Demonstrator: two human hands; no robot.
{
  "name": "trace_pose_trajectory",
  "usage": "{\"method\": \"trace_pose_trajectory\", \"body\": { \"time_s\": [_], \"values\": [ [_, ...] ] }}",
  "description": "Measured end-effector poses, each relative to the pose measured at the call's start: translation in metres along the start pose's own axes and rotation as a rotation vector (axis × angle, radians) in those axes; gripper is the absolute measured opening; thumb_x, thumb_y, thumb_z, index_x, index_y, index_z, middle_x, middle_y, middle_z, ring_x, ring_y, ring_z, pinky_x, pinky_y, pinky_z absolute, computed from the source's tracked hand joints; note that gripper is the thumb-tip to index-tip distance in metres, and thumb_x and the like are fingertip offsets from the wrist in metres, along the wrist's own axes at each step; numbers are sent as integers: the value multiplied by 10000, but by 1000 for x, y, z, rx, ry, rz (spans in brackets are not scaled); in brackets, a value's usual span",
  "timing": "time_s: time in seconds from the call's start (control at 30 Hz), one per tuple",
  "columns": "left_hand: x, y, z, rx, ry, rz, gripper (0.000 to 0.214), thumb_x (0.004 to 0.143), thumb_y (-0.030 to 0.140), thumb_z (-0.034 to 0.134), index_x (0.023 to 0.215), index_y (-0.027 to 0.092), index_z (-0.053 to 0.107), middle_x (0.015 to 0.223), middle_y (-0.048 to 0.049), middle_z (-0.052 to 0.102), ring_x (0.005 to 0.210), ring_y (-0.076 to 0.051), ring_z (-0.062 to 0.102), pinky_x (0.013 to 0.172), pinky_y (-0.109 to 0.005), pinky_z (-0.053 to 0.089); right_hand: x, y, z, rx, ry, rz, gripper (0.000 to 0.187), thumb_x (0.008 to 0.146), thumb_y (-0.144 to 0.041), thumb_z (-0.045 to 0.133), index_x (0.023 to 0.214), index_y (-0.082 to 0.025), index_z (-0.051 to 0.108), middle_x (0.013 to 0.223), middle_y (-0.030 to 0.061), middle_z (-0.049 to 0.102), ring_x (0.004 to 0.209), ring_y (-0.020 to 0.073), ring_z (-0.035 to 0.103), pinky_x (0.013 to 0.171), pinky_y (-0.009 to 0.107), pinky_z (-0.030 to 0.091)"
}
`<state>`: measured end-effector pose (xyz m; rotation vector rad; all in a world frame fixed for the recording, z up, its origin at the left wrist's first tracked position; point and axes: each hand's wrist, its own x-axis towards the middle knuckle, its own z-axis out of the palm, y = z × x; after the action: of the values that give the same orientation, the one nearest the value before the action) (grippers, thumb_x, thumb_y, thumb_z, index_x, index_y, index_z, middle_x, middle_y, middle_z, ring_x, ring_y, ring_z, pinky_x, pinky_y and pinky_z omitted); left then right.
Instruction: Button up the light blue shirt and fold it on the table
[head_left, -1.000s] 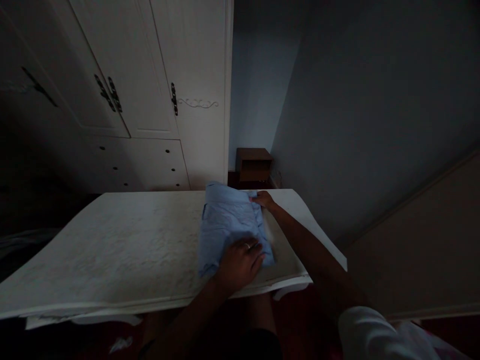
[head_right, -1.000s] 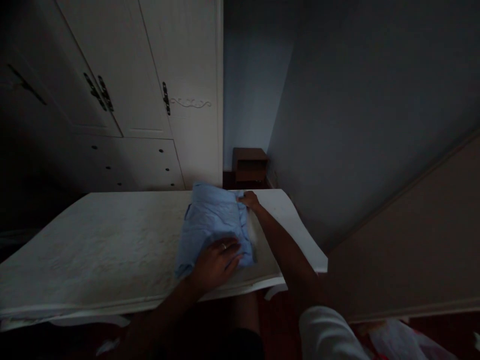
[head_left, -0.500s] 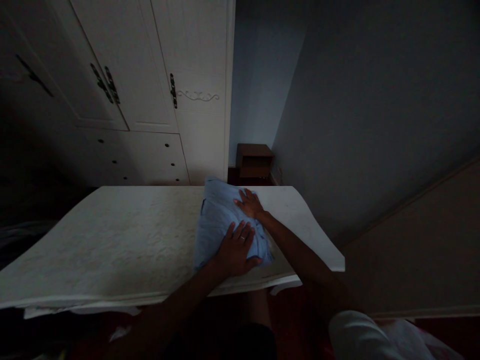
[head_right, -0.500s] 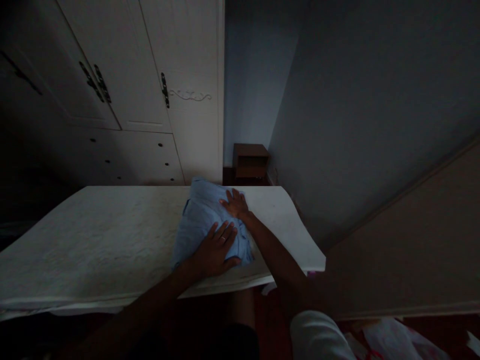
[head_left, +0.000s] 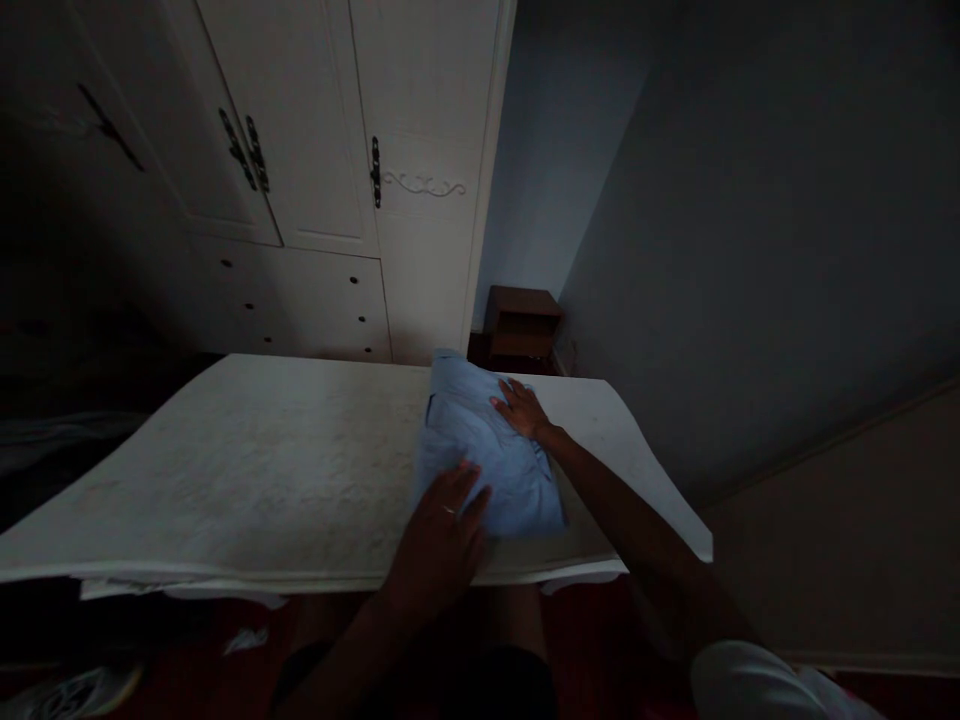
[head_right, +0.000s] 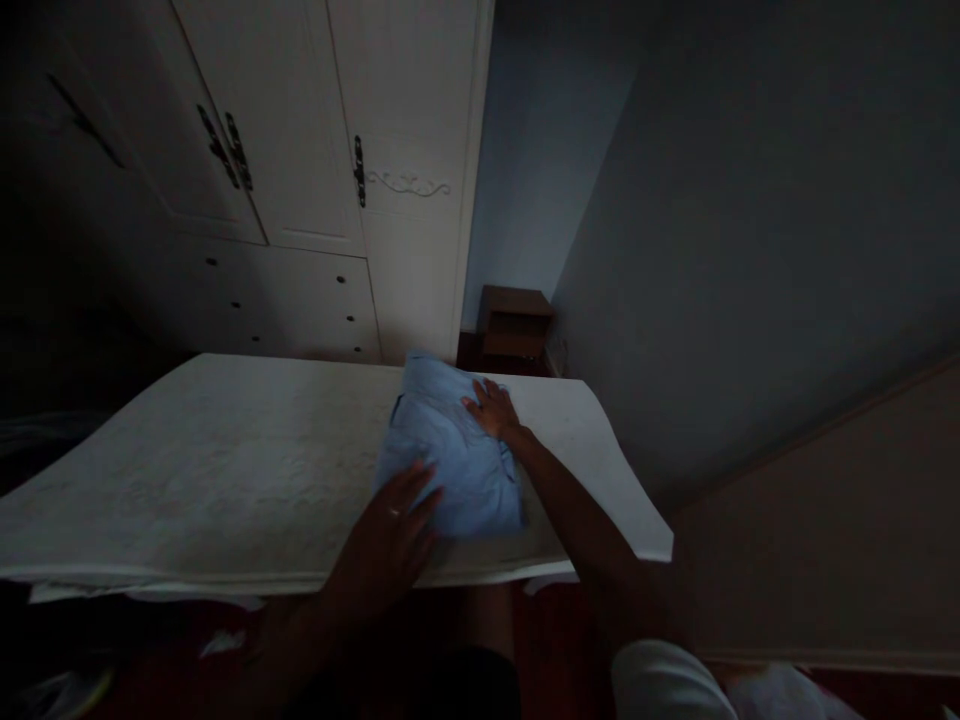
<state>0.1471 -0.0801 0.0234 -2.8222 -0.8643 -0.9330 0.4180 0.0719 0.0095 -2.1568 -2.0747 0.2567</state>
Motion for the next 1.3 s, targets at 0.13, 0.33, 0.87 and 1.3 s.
{"method": "trace_pose_trajectory", "body": {
  "time_s": [0.13,0.33,0.87,1.3],
  "values": [
    [-25,-31,-15,22,-11,-99,670,883,235,544,1502,168,297,1578,-160,308,1471,-317,252,1141,-533,371,14,-19,-20,-23,-7,33,570,1015,-518,291,1384,-155,528,1479,162,473,1426,277,345,1127,409,298],
    [-41,-40,7,-45,-2,-189,799,874,243,564,1550,152,147,1579,-197,284,1439,-307,330,1082,-467,456,53,-92,-35,-43,128,-106,563,1010,-500,316,1425,-148,460,1538,154,386,1435,269,317,1179,420,206],
    [-43,-36,32,-9,58,-175,776,810,-111,361,1503,232,297,1603,-101,236,1483,-268,127,1063,-399,495,149,-114,-18,110,53,122,342,867,-346,611,1174,-207,671,1223,90,682,1116,209,636,902,296,478],
    [-46,-36,-3,-51,-43,-153,553,899,173,499,1445,177,419,1573,-142,316,1480,-322,209,1113,-534,414,147,-93,-15,199,23,-56,354,974,-410,472,1053,-159,710,1086,55,727,979,161,664,794,201,475]
  ]
}}
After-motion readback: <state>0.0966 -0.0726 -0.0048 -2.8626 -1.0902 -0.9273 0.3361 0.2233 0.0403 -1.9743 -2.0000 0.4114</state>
